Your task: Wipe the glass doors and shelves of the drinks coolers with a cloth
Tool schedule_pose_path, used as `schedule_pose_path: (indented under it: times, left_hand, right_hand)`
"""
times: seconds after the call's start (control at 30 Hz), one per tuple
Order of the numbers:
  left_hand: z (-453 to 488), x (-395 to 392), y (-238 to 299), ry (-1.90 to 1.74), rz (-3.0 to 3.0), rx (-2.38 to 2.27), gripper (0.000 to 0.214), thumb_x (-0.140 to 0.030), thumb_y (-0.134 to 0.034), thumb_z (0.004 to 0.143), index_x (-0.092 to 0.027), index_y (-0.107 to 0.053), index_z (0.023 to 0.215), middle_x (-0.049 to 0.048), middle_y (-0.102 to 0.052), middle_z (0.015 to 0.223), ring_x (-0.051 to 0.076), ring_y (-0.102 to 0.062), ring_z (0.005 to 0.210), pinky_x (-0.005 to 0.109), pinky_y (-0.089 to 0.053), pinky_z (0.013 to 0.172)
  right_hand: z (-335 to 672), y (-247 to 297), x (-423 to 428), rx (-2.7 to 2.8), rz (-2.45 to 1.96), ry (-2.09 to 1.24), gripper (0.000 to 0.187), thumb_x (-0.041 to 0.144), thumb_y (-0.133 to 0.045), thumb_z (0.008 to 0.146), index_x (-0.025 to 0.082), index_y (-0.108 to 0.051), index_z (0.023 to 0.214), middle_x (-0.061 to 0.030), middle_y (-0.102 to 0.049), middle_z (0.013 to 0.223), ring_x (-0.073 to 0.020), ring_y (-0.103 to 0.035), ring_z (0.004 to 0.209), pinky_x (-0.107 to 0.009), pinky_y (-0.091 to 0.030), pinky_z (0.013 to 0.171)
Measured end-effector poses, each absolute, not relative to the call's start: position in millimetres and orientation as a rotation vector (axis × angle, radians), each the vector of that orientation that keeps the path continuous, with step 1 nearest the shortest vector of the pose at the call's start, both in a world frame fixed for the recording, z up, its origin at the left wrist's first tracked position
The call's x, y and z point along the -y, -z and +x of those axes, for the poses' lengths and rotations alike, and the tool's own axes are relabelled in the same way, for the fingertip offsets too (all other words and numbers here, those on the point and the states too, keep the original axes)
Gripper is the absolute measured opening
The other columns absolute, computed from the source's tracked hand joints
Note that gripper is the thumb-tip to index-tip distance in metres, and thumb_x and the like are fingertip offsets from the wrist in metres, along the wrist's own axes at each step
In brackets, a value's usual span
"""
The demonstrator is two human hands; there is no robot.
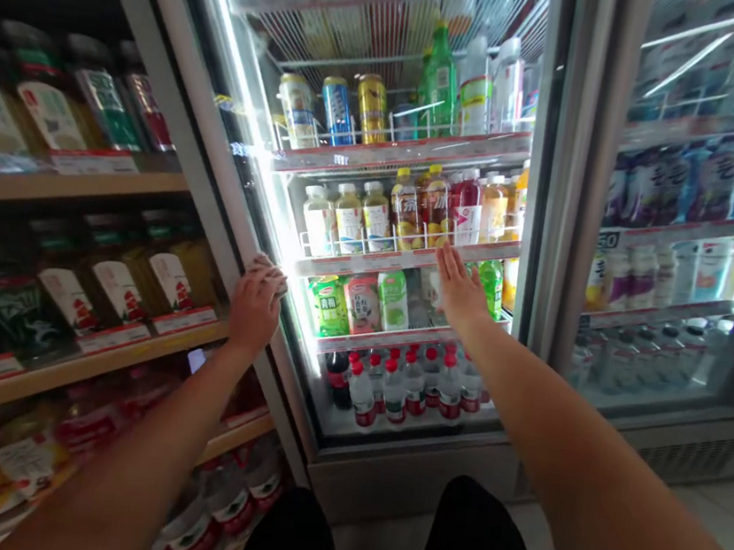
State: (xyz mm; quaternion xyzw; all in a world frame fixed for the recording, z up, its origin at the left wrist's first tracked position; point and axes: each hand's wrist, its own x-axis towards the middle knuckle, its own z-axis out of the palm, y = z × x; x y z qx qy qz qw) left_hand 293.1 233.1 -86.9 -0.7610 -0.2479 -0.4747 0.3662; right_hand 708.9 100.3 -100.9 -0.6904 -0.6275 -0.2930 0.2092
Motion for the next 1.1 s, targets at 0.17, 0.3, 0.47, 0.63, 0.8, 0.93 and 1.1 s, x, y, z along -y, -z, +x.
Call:
schedule_pose_path:
  times: [0.17, 0.3, 0.47, 0.63, 0.8, 0.93, 1.1]
  left_hand:
    - [348, -222, 123, 1.056, -2.092, 0.454, 0.043, -0.001, -0.047, 0.098, -0.015, -0.066, 0.133, 0.0149, -0.064, 0.140, 0.028, -0.055, 0.139, 0.052, -0.048, 0.119]
    - [396, -201, 148, 0.807, -2.239, 0.188, 0.031, -0.008, -0.055, 0.102, -0.023, -0.074, 0.121, 0.0056, -0.072, 0.130, 0.021, -0.062, 0.131, 0.038, -0.052, 0.115]
    - [438, -198, 120, 0.766, -2.262, 0.162, 0.032, -0.011, -0.056, 0.103, -0.024, -0.074, 0.126, 0.0059, -0.070, 0.137, 0.022, -0.058, 0.137, 0.038, -0.049, 0.116]
    - [408, -216, 73, 0.991, -2.156, 0.400, 0.039, -0.010, -0.049, 0.104, -0.021, -0.068, 0.136, 0.0113, -0.064, 0.144, 0.029, -0.052, 0.143, 0.049, -0.048, 0.117]
    - [327, -225, 75, 1.112, -2.056, 0.516, 0.036, -0.006, -0.045, 0.103, -0.017, -0.068, 0.129, 0.0149, -0.066, 0.137, 0.030, -0.058, 0.134, 0.053, -0.049, 0.117]
    - [305, -231, 77, 1.152, -1.997, 0.555, 0.038, -0.004, -0.046, 0.101, -0.017, -0.064, 0.132, 0.0159, -0.062, 0.142, 0.031, -0.054, 0.139, 0.055, -0.048, 0.118]
    - [360, -226, 88, 0.992, -2.089, 0.429, 0.049, -0.001, -0.042, 0.100, -0.017, -0.059, 0.143, 0.0146, -0.056, 0.154, 0.030, -0.043, 0.151, 0.054, -0.043, 0.123]
  right_hand:
    - [712, 103, -104, 1.738, -1.945, 0.836, 0.129, 0.023, -0.073, 0.088, 0.020, 0.031, 0.162, -0.0077, 0.015, 0.174, -0.0303, -0.005, 0.165, -0.055, -0.039, 0.126]
    - [715, 105, -107, 1.750, -1.906, 0.856, 0.126, 0.023, -0.069, 0.090, 0.021, 0.035, 0.160, -0.0067, 0.017, 0.174, -0.0306, -0.008, 0.165, -0.055, -0.040, 0.125]
    - [716, 105, -106, 1.750, -1.896, 0.870, 0.131, 0.024, -0.073, 0.088, 0.020, 0.038, 0.158, -0.0079, 0.015, 0.174, -0.0323, -0.009, 0.164, -0.056, -0.043, 0.123]
    - [712, 103, -104, 1.748, -1.913, 0.820, 0.132, 0.021, -0.075, 0.086, 0.020, 0.035, 0.160, -0.0090, 0.012, 0.175, -0.0321, -0.007, 0.164, -0.054, -0.043, 0.124]
    - [712, 103, -103, 1.751, -1.899, 0.807, 0.129, 0.020, -0.074, 0.087, 0.019, 0.031, 0.162, -0.0100, 0.012, 0.175, -0.0318, -0.006, 0.164, -0.054, -0.044, 0.123]
    - [712, 104, -102, 1.753, -1.879, 0.835, 0.126, 0.023, -0.072, 0.089, 0.020, 0.029, 0.164, -0.0097, 0.010, 0.175, -0.0309, -0.010, 0.164, -0.053, -0.046, 0.121]
    - [712, 105, -102, 1.741, -1.900, 0.871, 0.131, 0.020, -0.075, 0.084, 0.018, 0.028, 0.164, -0.0101, 0.011, 0.174, -0.0302, -0.009, 0.164, -0.051, -0.044, 0.123]
